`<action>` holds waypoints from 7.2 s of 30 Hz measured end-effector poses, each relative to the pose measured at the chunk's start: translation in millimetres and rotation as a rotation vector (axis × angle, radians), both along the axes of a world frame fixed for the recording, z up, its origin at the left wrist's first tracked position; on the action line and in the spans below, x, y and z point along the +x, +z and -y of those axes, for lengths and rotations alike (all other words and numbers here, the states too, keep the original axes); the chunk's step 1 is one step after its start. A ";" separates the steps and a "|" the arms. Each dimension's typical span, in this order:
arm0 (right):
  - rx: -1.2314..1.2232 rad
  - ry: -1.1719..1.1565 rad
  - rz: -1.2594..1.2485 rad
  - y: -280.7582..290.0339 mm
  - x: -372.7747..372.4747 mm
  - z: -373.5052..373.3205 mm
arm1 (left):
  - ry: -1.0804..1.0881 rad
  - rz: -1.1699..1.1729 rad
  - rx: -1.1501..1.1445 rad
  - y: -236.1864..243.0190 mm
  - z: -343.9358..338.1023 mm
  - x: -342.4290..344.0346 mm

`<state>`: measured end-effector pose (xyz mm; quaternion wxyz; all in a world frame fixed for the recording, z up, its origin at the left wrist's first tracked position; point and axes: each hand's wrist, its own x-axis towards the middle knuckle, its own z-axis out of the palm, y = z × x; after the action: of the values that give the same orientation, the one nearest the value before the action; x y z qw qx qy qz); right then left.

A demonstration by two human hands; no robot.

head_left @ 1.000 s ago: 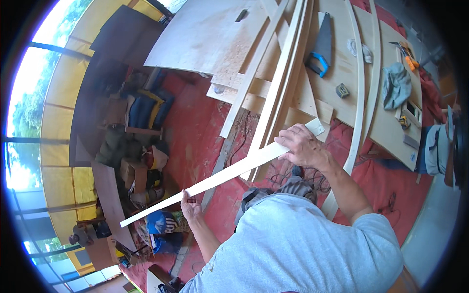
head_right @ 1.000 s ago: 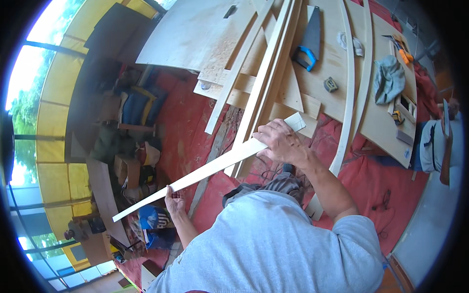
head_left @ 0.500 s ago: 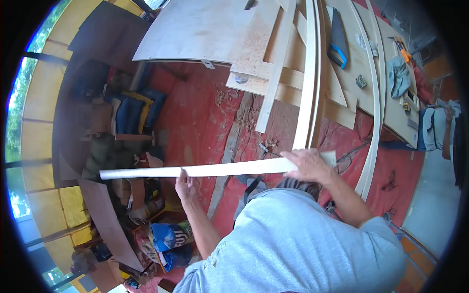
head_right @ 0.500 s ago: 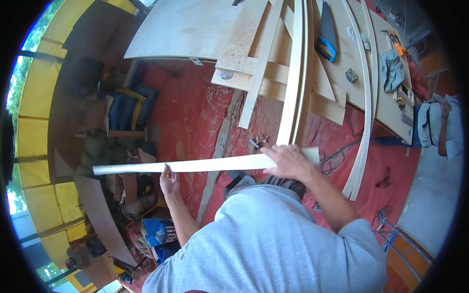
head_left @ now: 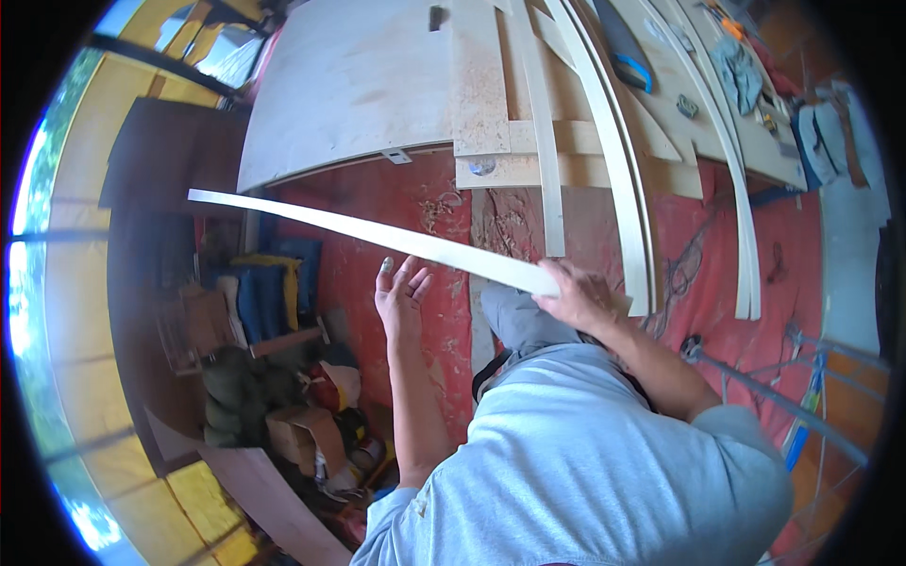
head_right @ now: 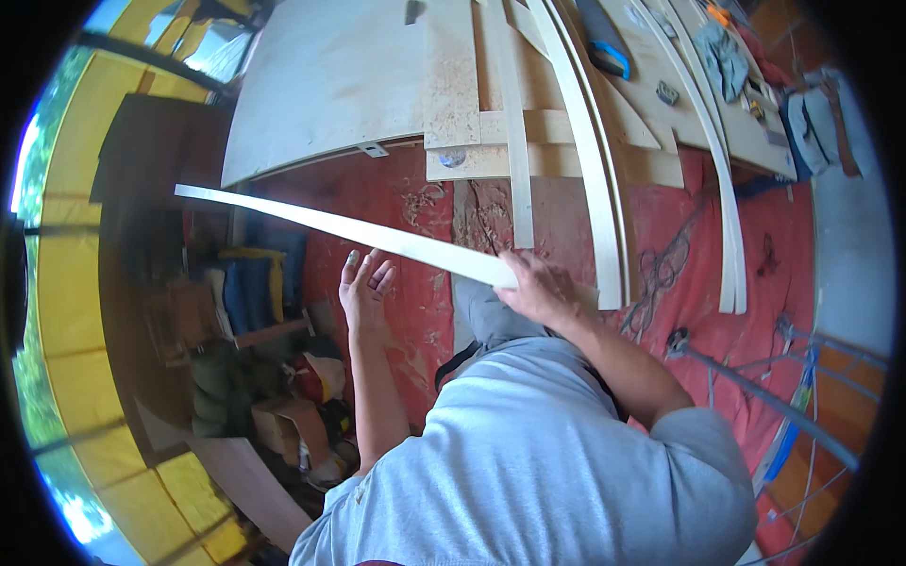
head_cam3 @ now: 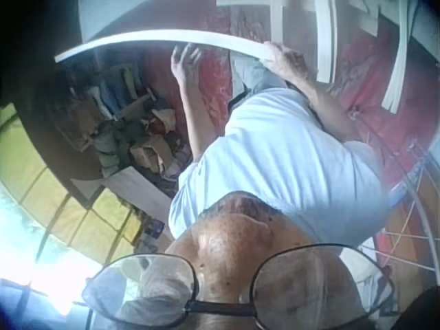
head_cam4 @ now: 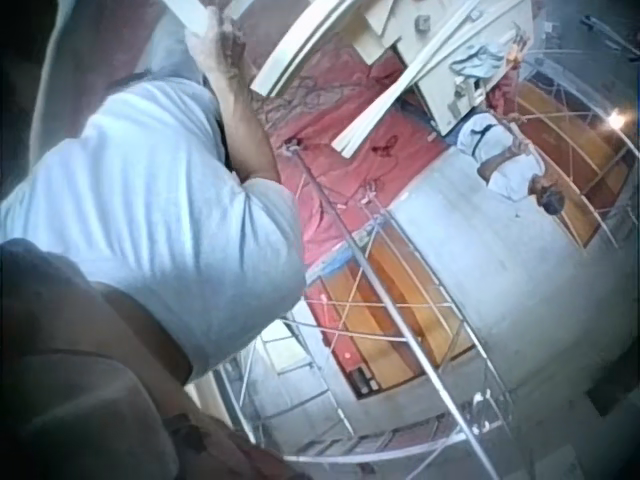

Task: The person measures and marks wooden strips with a pencil and square, holds the strips against a wall frame, and places them on a workbench where another person uses a hand plane.

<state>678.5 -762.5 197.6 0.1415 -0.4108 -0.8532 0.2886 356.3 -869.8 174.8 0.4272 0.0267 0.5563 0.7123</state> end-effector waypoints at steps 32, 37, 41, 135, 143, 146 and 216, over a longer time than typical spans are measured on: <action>0.074 -0.942 -0.329 -156.2 -312.9 95.9 | -1.594 -1.964 0.288 -154.0 -277.6 -301.3; -0.625 -1.414 -0.227 -277.0 -279.8 234.9 | -1.466 -2.043 0.327 -174.4 -335.3 -332.4; -0.842 -1.628 -0.229 -394.6 -259.2 317.8 | -1.316 -2.004 0.653 -197.5 -369.8 -345.6; -0.938 -1.274 0.426 -880.2 -219.6 319.6 | -0.855 -2.519 -0.017 -254.1 -452.1 -415.7; -1.098 -1.312 0.425 -876.9 -214.0 272.7 | -0.871 -2.477 0.106 -261.2 -448.0 -403.1; -1.165 -1.676 0.298 -900.4 -219.7 298.9 | -0.898 -2.438 0.187 -274.0 -450.4 -388.1; 0.460 -0.369 -0.077 -208.4 -637.2 -619.3 | -0.777 -1.907 0.207 -185.1 -677.3 -499.7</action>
<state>41.3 -143.2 -10.7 0.3134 -0.5047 -0.8011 0.0724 -143.4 -192.4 -10.3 0.0049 0.7943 0.5526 0.2525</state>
